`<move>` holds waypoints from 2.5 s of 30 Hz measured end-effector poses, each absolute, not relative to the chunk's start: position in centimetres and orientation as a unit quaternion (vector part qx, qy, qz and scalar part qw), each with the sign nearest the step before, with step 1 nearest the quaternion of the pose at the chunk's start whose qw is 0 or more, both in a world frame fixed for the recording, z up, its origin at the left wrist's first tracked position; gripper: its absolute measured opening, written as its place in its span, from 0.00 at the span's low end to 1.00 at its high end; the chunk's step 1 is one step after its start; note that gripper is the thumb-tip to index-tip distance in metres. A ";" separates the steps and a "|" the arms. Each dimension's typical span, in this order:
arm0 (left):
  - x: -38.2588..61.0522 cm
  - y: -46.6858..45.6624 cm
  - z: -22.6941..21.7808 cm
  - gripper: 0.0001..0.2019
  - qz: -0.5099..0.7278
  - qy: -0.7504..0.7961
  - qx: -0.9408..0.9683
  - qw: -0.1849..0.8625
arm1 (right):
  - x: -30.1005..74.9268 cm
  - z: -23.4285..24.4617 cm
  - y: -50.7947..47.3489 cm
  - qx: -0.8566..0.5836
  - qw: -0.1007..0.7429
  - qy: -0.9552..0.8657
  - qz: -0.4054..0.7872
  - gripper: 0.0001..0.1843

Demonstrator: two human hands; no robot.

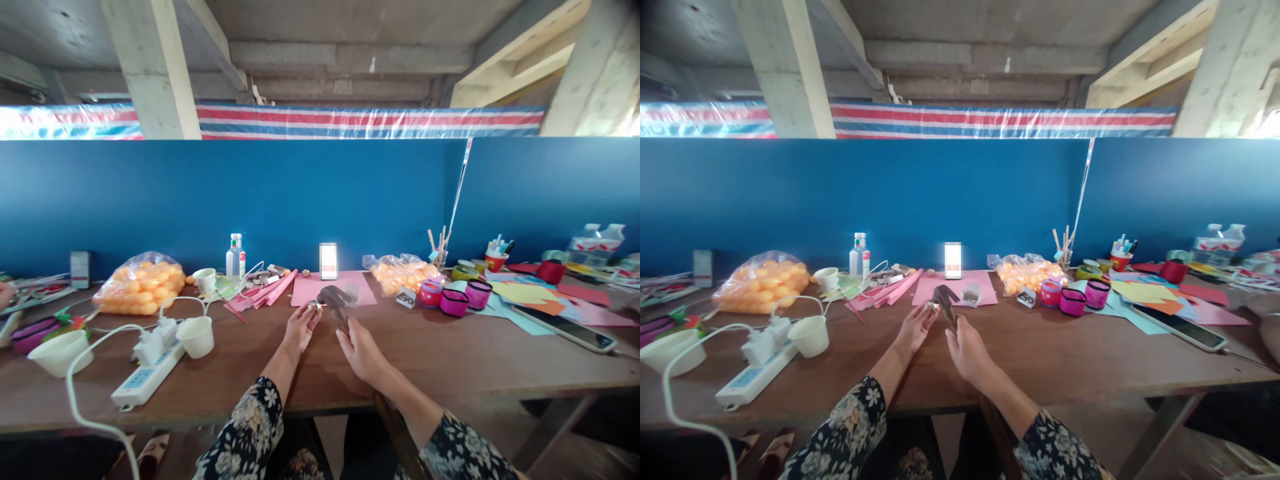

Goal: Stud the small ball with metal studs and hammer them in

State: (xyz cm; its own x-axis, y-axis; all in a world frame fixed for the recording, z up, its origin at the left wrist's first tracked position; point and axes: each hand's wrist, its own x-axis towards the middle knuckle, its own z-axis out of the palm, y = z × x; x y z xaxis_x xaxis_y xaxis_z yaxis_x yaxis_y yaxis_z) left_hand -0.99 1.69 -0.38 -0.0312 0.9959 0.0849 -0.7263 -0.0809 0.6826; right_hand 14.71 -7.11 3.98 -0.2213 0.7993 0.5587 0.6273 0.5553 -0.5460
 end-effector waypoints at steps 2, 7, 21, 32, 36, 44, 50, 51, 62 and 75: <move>-1.0 1.6 -0.3 0.10 0.675 0.232 0.289 0.638 | 14.7 3.8 -7.1 -0.459 0.422 -0.775 0.102 0.04; -1.2 1.5 -0.1 0.09 0.658 0.255 0.273 0.654 | 14.7 3.4 -6.9 -0.457 0.422 -0.775 0.110 0.04; -1.1 1.2 0.1 0.09 0.667 0.256 0.253 0.653 | 14.5 3.3 -7.4 -0.462 0.415 -0.773 0.130 0.05; -1.0 1.2 0.2 0.06 0.662 0.240 0.267 0.658 | 14.6 4.3 -8.3 -0.462 0.428 -0.766 0.131 0.05; -0.9 1.1 0.5 0.04 0.658 0.240 0.260 0.665 | 14.0 3.9 -7.9 -0.456 0.412 -0.777 0.136 0.03; -1.2 1.2 0.3 0.10 0.658 0.214 0.278 0.666 | 15.3 5.2 -7.9 -0.471 0.431 -0.746 0.188 0.07; -1.1 1.2 0.4 0.10 0.653 0.222 0.270 0.672 | 15.5 5.0 -7.6 -0.450 0.460 -0.687 0.337 0.11; -1.0 1.1 0.5 0.10 0.652 0.219 0.272 0.673 | 15.3 4.8 -7.5 -0.449 0.468 -0.675 0.352 0.11; -1.2 1.2 0.5 0.09 0.642 0.210 0.278 0.683 | 14.9 5.2 -7.2 -0.449 0.485 -0.617 0.426 0.11; -1.2 0.9 0.5 0.11 0.609 0.210 0.284 0.710 | 15.1 5.7 -6.9 -0.443 0.482 -0.611 0.446 0.11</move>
